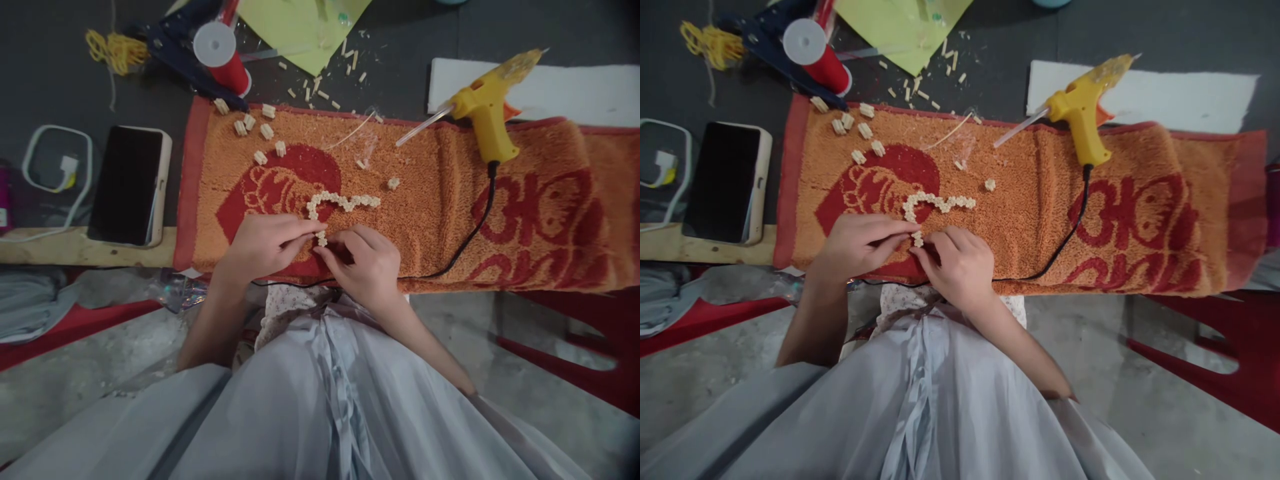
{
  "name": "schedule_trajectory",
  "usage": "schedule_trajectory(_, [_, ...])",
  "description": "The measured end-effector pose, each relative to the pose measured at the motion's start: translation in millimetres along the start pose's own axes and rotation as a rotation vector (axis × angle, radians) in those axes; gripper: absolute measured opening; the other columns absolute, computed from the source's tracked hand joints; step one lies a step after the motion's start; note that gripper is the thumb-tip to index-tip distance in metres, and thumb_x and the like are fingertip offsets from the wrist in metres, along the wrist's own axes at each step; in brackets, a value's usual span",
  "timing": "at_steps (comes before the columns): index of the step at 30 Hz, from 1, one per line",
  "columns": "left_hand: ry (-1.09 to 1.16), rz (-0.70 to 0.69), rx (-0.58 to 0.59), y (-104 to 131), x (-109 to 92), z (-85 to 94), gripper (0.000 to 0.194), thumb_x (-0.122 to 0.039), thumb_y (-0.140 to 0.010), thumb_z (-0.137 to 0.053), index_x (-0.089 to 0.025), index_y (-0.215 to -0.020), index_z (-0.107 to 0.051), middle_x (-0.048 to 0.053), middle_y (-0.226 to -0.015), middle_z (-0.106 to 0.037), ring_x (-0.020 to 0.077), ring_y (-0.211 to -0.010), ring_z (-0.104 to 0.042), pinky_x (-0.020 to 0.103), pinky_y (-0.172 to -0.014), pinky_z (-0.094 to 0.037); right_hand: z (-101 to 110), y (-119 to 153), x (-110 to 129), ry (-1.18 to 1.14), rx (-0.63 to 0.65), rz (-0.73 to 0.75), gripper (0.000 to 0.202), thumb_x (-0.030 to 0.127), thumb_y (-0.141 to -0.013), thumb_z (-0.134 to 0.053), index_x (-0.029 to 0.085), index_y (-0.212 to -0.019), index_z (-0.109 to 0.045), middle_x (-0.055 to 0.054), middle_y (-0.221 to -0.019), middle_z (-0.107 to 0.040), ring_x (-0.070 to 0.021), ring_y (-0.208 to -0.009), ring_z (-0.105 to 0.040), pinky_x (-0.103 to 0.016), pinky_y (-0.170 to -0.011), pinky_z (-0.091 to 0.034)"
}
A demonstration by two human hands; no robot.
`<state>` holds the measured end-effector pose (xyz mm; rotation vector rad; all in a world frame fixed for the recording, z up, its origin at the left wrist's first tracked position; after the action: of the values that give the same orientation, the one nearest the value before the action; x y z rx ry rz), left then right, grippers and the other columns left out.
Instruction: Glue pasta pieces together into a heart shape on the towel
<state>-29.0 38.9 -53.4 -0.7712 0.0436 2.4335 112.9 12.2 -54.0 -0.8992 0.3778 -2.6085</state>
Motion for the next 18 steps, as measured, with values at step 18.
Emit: schedule_trajectory(18, [-0.099, -0.066, 0.056, -3.8, 4.1, -7.4, 0.027, -0.028, -0.098, -0.047, -0.029, -0.110, -0.071, -0.003, -0.093, -0.076, 0.0111, -0.083, -0.070, 0.022, -0.064, -0.043, -1.8, 1.2, 0.4, -0.009, -0.004, 0.043, 0.023, 0.033, -0.094, -0.059, 0.018, -0.078, -0.066, -0.003, -0.072, -0.068, -0.0145, -0.067, -0.060, -0.027, -0.062, -0.043])
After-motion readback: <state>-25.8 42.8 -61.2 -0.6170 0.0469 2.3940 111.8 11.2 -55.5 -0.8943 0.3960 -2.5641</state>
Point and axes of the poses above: each hand's wrist, its own y-axis away from the middle knuckle, its own z-axis out of the back of the hand, x = y × z, the point moved 7 cm from there along -y, towards the middle knuckle
